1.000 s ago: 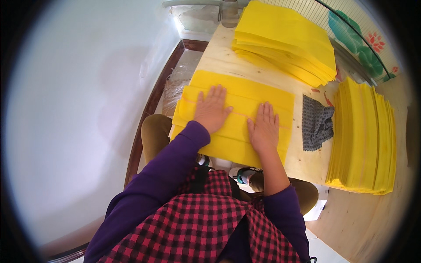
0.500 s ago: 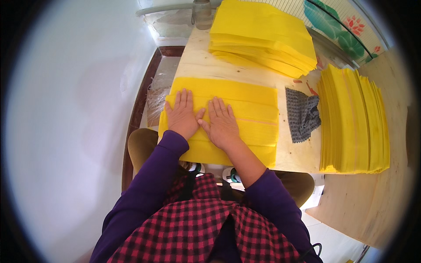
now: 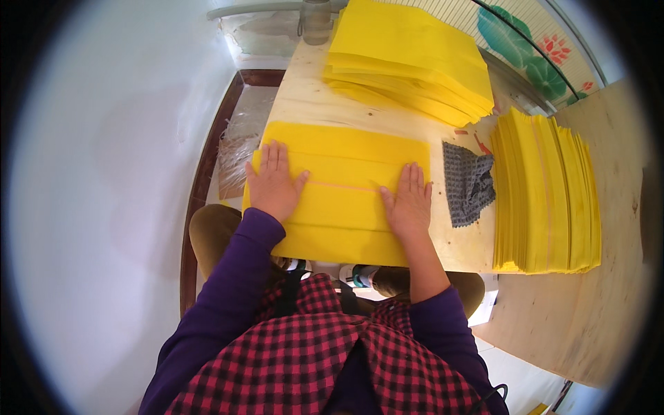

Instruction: The person folds yellow fabric sheets by hand on a wooden table, smoothing each fold and stacking the finished pieces. The person repeats this process for multiple sheets throughout the clip.

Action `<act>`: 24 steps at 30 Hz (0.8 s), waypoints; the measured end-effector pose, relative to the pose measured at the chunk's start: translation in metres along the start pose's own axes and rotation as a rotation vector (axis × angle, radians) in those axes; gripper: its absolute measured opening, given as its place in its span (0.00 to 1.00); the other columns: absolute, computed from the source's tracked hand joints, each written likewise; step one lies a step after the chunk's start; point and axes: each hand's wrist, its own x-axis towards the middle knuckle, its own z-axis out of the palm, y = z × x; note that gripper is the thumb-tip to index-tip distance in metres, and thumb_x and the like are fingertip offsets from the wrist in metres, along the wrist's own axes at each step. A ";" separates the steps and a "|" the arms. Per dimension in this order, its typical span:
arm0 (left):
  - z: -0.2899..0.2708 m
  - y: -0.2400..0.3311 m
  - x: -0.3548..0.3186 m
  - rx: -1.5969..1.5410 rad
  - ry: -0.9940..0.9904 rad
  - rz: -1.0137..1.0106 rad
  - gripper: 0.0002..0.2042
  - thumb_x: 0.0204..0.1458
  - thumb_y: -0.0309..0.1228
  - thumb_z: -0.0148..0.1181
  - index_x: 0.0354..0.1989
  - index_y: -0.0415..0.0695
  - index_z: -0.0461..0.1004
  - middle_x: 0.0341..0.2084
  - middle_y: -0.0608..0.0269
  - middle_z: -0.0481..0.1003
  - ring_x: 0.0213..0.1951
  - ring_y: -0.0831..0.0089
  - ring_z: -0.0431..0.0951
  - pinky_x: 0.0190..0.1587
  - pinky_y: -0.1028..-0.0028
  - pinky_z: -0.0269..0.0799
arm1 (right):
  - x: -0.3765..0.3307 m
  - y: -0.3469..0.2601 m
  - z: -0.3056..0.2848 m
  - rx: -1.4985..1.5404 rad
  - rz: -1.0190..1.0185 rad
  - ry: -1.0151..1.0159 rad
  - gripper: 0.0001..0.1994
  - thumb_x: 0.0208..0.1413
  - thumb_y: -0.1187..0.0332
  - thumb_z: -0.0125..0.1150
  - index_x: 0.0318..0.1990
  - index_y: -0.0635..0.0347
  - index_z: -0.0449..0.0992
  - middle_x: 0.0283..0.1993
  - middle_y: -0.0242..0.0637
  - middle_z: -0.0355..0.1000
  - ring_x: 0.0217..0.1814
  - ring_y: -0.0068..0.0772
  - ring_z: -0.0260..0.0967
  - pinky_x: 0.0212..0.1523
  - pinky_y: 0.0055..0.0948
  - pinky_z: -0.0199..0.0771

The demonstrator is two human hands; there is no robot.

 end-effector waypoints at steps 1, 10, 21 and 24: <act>-0.001 -0.007 0.001 -0.007 0.000 -0.021 0.36 0.57 0.52 0.44 0.68 0.40 0.49 0.69 0.55 0.47 0.70 0.61 0.44 0.66 0.46 0.38 | 0.000 0.000 0.000 -0.012 0.002 0.010 0.38 0.62 0.45 0.38 0.69 0.66 0.43 0.74 0.46 0.38 0.77 0.38 0.30 0.73 0.43 0.28; -0.002 -0.045 0.002 -0.076 -0.054 -0.173 0.35 0.59 0.52 0.41 0.68 0.39 0.47 0.69 0.55 0.47 0.70 0.60 0.44 0.66 0.46 0.40 | -0.001 0.001 0.003 0.032 -0.013 0.065 0.38 0.61 0.45 0.39 0.69 0.67 0.44 0.74 0.48 0.39 0.76 0.42 0.33 0.72 0.46 0.31; -0.017 0.037 -0.005 -0.090 0.160 0.254 0.34 0.58 0.49 0.44 0.67 0.38 0.49 0.68 0.54 0.50 0.70 0.63 0.46 0.68 0.50 0.37 | -0.002 -0.002 0.000 0.020 0.003 0.032 0.40 0.61 0.43 0.39 0.69 0.66 0.44 0.74 0.47 0.38 0.77 0.38 0.30 0.73 0.43 0.29; -0.008 0.070 -0.010 -0.213 -0.081 0.335 0.34 0.59 0.48 0.44 0.68 0.39 0.47 0.68 0.54 0.48 0.70 0.64 0.45 0.68 0.50 0.35 | -0.002 -0.001 0.000 0.022 -0.007 0.042 0.40 0.61 0.43 0.39 0.69 0.67 0.44 0.74 0.47 0.38 0.77 0.39 0.30 0.73 0.43 0.28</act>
